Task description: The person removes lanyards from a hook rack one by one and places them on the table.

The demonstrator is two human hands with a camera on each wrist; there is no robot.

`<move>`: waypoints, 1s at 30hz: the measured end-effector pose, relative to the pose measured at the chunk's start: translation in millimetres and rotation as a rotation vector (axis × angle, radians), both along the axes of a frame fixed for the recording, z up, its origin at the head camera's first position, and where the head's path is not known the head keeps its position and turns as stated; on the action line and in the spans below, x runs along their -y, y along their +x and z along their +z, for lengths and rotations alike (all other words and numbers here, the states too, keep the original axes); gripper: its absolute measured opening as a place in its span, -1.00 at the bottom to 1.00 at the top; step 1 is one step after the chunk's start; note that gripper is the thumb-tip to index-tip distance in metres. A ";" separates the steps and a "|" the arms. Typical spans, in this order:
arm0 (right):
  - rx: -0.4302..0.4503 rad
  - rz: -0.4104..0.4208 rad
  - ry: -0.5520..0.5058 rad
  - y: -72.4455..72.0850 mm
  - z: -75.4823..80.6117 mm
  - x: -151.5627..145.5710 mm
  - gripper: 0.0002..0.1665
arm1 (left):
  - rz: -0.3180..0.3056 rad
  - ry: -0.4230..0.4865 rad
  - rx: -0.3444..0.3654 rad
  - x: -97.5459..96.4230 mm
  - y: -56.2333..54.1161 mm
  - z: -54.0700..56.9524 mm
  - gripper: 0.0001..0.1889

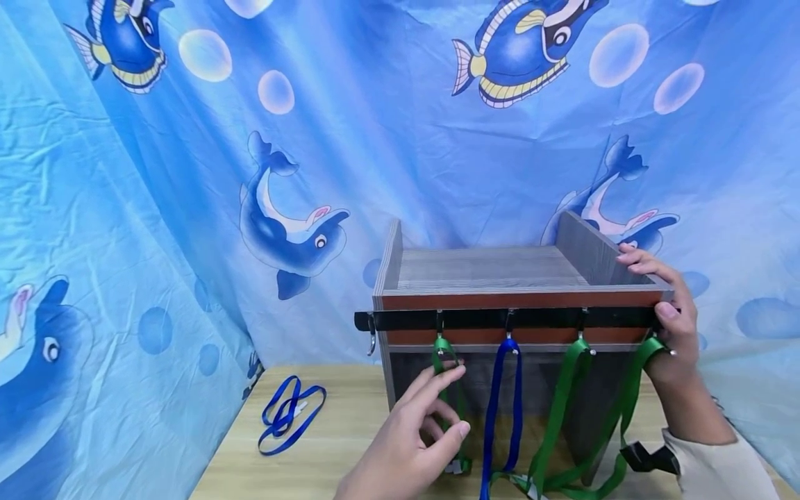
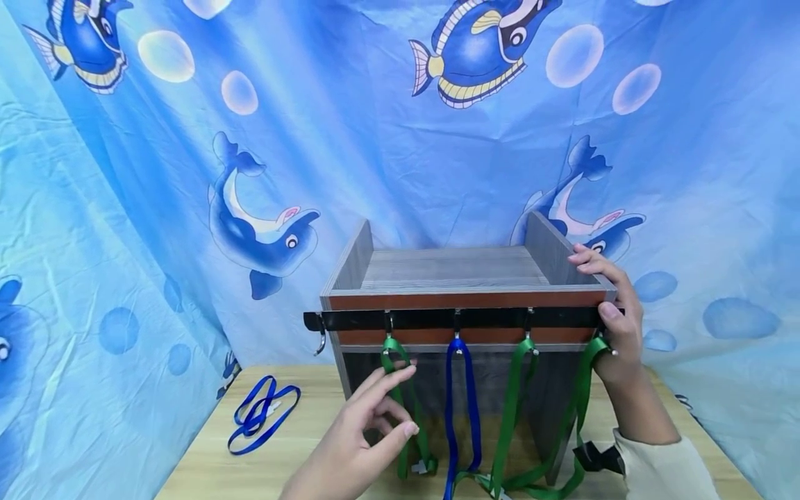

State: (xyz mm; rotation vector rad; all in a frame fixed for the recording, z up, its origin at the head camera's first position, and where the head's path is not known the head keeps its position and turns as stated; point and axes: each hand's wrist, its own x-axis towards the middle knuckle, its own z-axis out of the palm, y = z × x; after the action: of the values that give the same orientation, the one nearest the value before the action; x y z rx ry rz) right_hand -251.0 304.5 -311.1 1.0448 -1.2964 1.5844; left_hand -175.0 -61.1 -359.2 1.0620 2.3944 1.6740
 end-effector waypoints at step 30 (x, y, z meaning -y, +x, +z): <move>0.016 -0.010 -0.011 0.7 -1.3 -0.9 -0.45 | 0.081 0.023 -0.334 19.6 25.8 33.1 -0.44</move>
State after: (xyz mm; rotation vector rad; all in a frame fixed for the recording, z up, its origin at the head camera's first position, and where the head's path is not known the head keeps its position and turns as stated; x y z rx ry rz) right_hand -250.3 305.5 -312.4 1.0195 -1.3003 1.5931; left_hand -149.2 -80.7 -326.1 1.3631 2.6529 1.6662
